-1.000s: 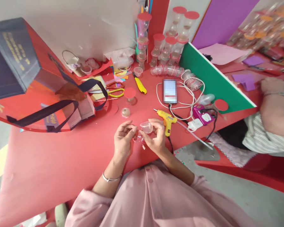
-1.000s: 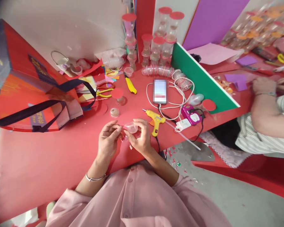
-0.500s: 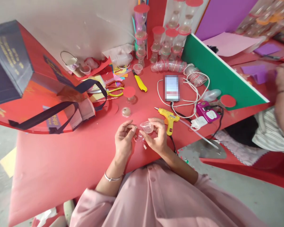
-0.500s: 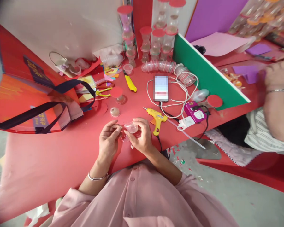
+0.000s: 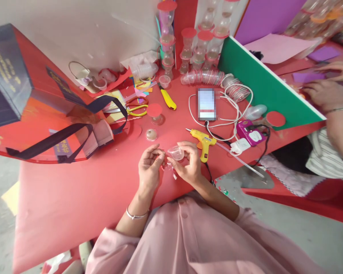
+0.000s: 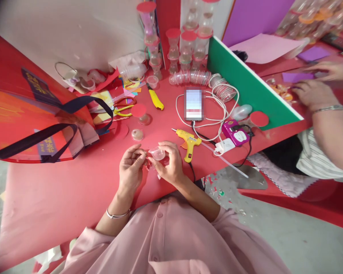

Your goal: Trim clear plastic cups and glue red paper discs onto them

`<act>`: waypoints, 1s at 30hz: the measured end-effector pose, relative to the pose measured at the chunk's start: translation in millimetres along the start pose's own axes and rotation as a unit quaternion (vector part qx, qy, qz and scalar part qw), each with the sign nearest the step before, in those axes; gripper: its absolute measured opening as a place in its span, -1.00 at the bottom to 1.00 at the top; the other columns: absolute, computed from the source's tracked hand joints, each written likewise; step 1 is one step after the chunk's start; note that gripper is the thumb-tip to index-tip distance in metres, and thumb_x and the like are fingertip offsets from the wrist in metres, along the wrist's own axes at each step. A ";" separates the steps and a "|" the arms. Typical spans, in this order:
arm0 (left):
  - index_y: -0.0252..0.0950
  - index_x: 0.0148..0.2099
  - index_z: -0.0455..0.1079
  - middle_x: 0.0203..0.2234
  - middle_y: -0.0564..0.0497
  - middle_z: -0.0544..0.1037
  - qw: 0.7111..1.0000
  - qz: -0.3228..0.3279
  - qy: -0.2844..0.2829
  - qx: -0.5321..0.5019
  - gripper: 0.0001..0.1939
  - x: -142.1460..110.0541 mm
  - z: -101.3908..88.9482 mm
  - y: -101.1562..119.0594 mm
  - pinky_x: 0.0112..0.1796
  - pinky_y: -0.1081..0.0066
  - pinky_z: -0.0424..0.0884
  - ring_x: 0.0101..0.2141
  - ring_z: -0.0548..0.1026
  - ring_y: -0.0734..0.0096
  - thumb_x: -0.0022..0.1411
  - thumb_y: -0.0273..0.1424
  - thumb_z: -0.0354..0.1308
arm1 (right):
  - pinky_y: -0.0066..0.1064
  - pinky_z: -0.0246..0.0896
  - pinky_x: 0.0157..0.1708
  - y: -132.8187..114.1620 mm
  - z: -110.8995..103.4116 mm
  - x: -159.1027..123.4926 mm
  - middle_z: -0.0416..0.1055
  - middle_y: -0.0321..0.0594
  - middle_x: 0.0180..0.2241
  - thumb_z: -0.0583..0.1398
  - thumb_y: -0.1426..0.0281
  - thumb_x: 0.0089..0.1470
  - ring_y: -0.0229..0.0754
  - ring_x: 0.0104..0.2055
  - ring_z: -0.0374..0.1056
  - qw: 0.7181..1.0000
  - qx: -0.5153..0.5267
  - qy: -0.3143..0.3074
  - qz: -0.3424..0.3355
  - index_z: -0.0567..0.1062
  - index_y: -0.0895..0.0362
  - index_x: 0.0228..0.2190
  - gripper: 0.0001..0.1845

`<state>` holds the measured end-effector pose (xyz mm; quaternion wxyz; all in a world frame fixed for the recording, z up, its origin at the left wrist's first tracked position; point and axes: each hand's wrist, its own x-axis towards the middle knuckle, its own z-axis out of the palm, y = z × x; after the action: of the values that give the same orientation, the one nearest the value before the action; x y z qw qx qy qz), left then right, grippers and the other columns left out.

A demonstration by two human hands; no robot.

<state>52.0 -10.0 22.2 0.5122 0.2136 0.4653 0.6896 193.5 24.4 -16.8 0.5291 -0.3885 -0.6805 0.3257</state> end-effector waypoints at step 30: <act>-0.28 -0.10 0.57 -0.40 0.07 0.61 1.000 0.004 0.026 0.013 -0.60 -0.1 -3.7 -2.6 -0.50 0.57 0.47 -0.51 0.51 0.58 -0.03 -0.53 0.53 | 0.02 0.53 0.06 1.2 0.2 0.1 0.38 -0.02 0.10 0.43 0.37 0.10 0.06 0.14 0.42 1.000 0.006 -0.003 -0.015 0.34 -0.04 0.09 -0.41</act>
<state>50.5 -11.6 18.3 0.4944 0.2044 0.4864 0.6908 193.5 25.0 -17.8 0.5343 -0.3744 -0.6855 0.3231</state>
